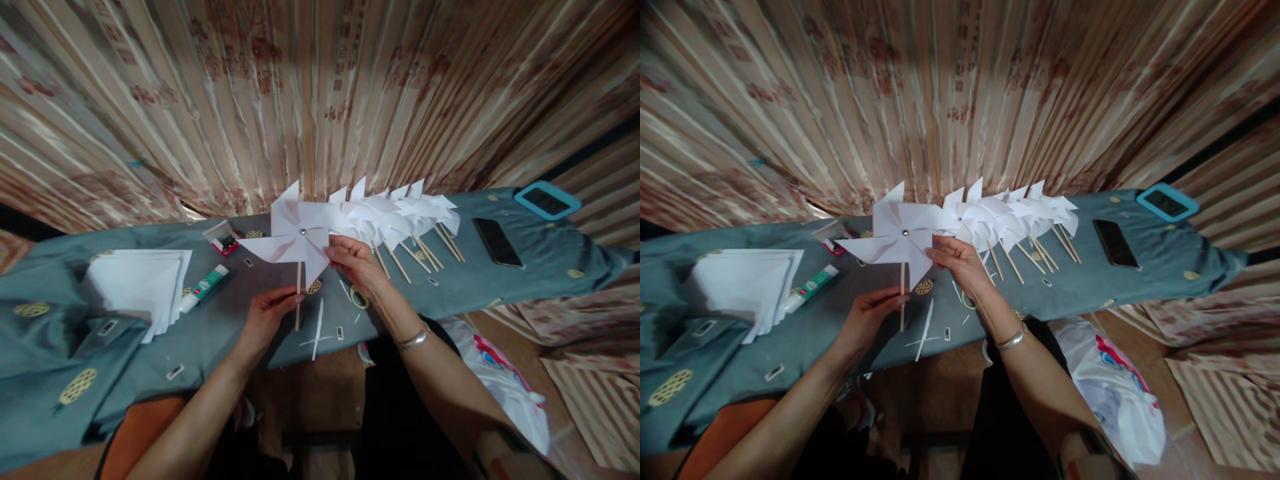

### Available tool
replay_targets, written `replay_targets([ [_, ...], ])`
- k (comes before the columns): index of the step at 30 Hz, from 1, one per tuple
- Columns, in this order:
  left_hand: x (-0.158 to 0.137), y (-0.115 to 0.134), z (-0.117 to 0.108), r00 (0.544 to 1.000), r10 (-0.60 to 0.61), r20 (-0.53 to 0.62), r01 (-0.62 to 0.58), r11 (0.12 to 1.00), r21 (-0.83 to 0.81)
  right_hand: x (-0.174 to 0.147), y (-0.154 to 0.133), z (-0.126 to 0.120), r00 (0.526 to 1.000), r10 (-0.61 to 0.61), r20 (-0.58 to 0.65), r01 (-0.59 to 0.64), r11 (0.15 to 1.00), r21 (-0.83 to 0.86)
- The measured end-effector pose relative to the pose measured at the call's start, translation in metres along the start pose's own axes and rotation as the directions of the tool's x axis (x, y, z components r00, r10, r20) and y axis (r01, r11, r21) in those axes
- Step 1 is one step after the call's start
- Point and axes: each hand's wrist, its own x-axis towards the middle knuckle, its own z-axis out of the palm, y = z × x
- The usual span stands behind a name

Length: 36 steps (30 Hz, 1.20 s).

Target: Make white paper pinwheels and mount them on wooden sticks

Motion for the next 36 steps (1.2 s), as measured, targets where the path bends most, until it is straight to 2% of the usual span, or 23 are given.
replay_targets([
  [9,0.000,-0.001,0.000,1.000,-0.016,0.021,0.016,1.000,-0.001,-0.001,-0.002,0.004,0.999,0.032,-0.002,-0.032,0.989,0.142],
  [20,0.001,-0.007,-0.002,1.000,0.017,0.018,-0.017,0.999,0.028,-0.003,0.003,0.011,1.000,-0.015,0.009,0.014,0.996,0.091],
  [28,0.002,-0.008,-0.003,0.999,0.041,0.018,-0.042,0.999,0.032,-0.003,0.002,0.006,0.999,-0.013,-0.036,0.016,0.994,0.106],
  [36,0.002,-0.008,-0.003,0.999,0.036,0.034,-0.037,0.999,0.031,-0.005,0.001,0.011,1.000,-0.006,0.013,0.005,0.995,0.096],
])
